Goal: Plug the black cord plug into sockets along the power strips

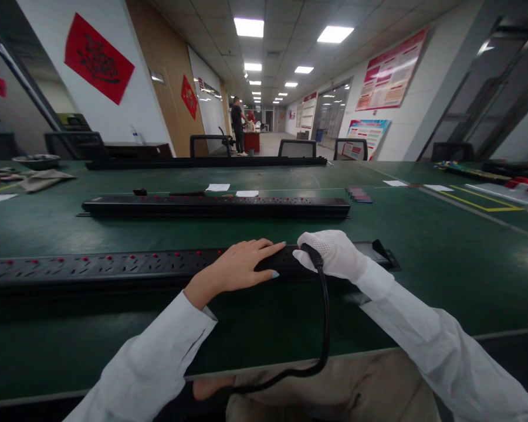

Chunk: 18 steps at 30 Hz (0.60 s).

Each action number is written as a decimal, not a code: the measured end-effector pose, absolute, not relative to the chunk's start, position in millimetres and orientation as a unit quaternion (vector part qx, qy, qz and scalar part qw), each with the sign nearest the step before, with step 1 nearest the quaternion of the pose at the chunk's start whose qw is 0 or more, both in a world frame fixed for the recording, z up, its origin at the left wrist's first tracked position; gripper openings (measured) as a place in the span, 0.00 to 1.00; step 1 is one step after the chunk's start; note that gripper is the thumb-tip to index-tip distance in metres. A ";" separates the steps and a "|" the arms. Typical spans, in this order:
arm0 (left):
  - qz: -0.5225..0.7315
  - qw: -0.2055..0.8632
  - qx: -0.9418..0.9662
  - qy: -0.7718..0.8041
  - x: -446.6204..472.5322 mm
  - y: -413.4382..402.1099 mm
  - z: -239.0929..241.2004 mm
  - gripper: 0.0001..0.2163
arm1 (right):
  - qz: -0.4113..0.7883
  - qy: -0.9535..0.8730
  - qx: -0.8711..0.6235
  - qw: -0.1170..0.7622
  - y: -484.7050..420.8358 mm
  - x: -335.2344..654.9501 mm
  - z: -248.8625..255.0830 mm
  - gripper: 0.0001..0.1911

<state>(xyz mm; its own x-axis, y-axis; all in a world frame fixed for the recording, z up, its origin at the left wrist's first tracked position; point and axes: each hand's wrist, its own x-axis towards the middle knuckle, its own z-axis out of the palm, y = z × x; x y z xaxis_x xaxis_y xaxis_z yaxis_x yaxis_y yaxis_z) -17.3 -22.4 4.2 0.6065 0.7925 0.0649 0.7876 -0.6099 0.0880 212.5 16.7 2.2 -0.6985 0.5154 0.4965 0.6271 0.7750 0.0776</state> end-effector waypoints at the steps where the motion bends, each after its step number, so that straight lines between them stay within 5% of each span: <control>1: 0.051 0.024 0.896 0.441 -17.3 -22.5 4.0 0.27 | -0.121 -0.914 -0.313 0.228 16.6 212.5 2.5 0.13; 18: 0.055 0.001 0.892 0.449 -15.2 -23.6 1.6 0.28 | -0.122 -0.916 -0.311 0.221 16.9 211.6 2.8 0.14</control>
<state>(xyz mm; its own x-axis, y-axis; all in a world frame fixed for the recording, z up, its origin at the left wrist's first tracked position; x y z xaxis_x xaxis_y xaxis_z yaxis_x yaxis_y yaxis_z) -15.2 -23.6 1.6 0.5908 0.8008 0.0979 0.8006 -0.5970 0.0514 211.6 16.9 2.8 -0.7084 0.5163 0.4812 0.6245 0.7762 0.0866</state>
